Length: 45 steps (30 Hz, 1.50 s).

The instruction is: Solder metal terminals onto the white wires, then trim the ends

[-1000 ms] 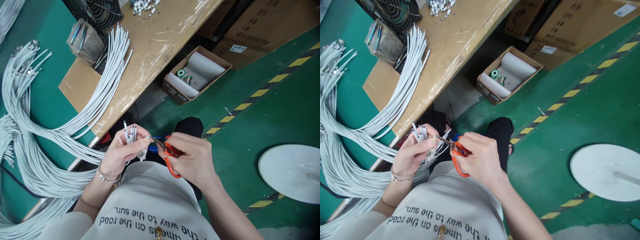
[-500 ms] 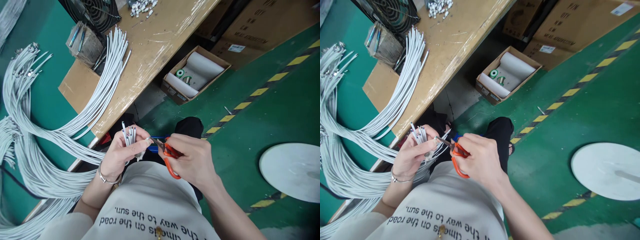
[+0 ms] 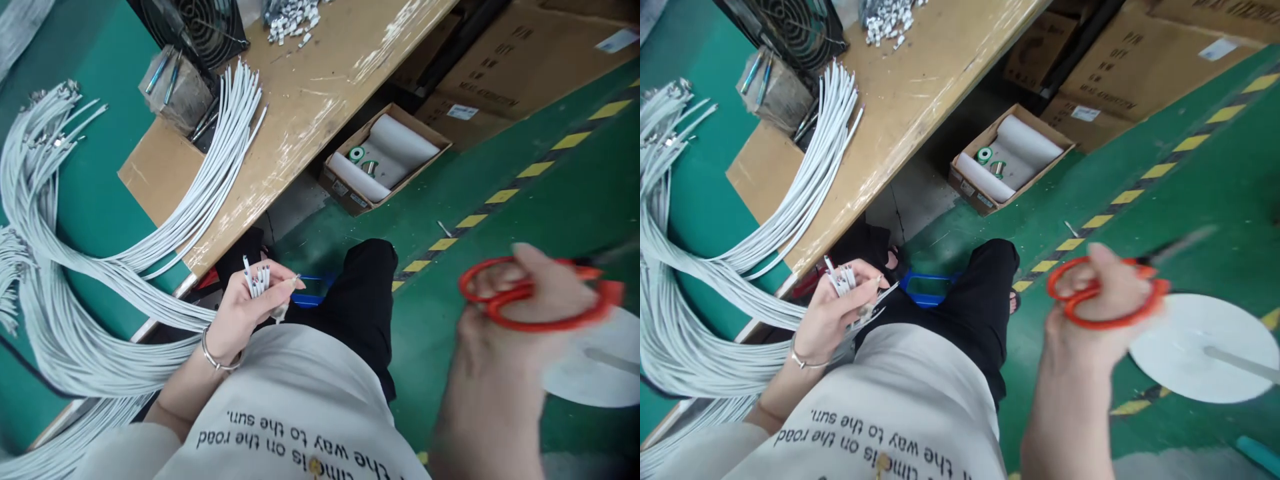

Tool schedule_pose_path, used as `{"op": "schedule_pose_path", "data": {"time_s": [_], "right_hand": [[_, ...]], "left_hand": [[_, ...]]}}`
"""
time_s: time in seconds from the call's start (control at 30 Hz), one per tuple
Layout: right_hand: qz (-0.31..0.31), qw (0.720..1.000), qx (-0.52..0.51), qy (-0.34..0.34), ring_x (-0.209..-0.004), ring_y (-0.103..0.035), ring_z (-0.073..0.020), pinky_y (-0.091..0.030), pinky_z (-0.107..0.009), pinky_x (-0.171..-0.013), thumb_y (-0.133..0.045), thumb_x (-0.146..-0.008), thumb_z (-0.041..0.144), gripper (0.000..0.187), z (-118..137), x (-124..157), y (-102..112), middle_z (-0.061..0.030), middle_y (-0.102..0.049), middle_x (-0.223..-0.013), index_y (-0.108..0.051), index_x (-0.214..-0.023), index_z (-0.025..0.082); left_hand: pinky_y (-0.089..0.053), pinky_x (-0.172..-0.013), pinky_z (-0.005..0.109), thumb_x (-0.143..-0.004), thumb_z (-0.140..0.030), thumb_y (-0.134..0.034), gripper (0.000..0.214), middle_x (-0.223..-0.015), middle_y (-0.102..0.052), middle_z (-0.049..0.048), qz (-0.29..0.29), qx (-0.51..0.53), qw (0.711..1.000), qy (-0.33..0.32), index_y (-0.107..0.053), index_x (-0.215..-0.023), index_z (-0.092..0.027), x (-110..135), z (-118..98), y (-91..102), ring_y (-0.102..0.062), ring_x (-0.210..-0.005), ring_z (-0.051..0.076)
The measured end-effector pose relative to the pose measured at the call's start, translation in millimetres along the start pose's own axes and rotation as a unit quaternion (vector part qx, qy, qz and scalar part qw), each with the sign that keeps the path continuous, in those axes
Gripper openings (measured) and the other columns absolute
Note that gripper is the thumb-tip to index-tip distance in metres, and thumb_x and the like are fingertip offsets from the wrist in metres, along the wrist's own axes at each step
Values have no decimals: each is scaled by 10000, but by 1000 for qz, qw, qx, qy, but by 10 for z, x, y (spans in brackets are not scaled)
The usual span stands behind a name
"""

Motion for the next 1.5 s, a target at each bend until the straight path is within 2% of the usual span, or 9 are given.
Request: {"op": "schedule_pose_path", "data": {"time_s": [0.07, 0.1, 0.2, 0.33, 0.47, 0.57, 0.73, 1.17, 1.5], "right_hand": [[-101, 991, -17, -90, -381, -350, -124, -266, -332, -392, -723, -919, 345, 499, -206, 88, 152, 37, -392, -463, -438, -517, 269], [-112, 988, -12, -109, -407, -400, -124, -294, -330, -410, -774, -884, 309, 461, -234, 151, 136, 24, -454, -477, -501, -518, 253], [-58, 990, 18, -126, -448, -414, -102, -290, -313, -429, -850, -825, 275, 388, -163, 282, -63, 7, -500, -492, -602, -535, 208], [26, 990, 44, -132, -459, -336, -83, -247, -286, -419, -871, -801, 334, 381, 29, 338, -297, 44, -439, -514, -582, -584, 213], [122, 986, 67, -91, -510, -332, -91, -260, -273, -456, -821, -849, 337, 454, 293, 419, -558, 48, -418, -563, -484, -571, 211], [191, 979, 74, 7, -510, -279, -81, -229, -276, -475, -760, -880, 211, 498, 573, 533, -776, 59, -353, -552, -379, -559, 205], [236, 966, 48, 98, -535, -264, -70, -191, -268, -487, -661, -794, 6, 434, 848, 683, -960, 68, -330, -594, -323, -611, 207], [262, 956, 58, 115, -575, -215, -72, -187, -263, -510, -611, -769, 13, 427, 892, 733, -1040, 66, -249, -634, -249, -667, 214], [261, 957, 66, 112, -558, -221, -75, -180, -269, -500, -609, -772, 11, 438, 886, 714, -1044, 68, -248, -624, -243, -652, 219]], "left_hand": [[-199, -419, 186, -867, -383, -845, 240, -626, -567, -27, 6, 14, 999, -32, -777, -925, -161, -43, -92, -35, -329, -469, 40], [-213, -416, 179, -878, -374, -837, 225, -637, -577, -30, 5, 19, 999, -47, -768, -947, -172, -57, -132, -48, -332, -464, 37], [-277, -422, 163, -860, -335, -862, 200, -656, -606, -38, -26, 12, 996, -83, -734, -890, -185, -61, -190, -37, -385, -473, 35], [-411, -514, 153, -831, -276, -892, 188, -711, -678, -16, -72, -25, 988, -135, -735, -812, -176, -23, -187, 8, -542, -575, 56], [-342, -447, 156, -916, -323, -816, 162, -696, -702, 12, -62, -22, 987, -145, -781, -878, -170, -11, -150, -10, -520, -525, 53], [-221, -387, 158, -964, -359, -760, 198, -659, -677, 9, -34, 11, 992, -118, -802, -911, -173, -18, -122, -42, -405, -441, 24], [-161, -378, 153, -977, -368, -744, 195, -614, -610, -18, 8, 35, 996, -78, -823, -928, -196, -17, -115, -92, -306, -421, 7], [-283, -423, 126, -950, -326, -785, 145, -632, -588, -31, 11, 68, 995, -78, -807, -899, -193, -9, -123, -117, -334, -455, 7], [-264, -427, 146, -953, -304, -780, 121, -621, -571, -32, 15, 78, 994, -79, -808, -912, -193, -17, -110, -123, -330, -464, 14]]}}
Point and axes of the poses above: each hand's wrist, its own x-axis away from the middle knuckle, its own y-axis out of the back of the hand, z = x × y, the point moved 8 cm from there along -x, towards the middle knuckle
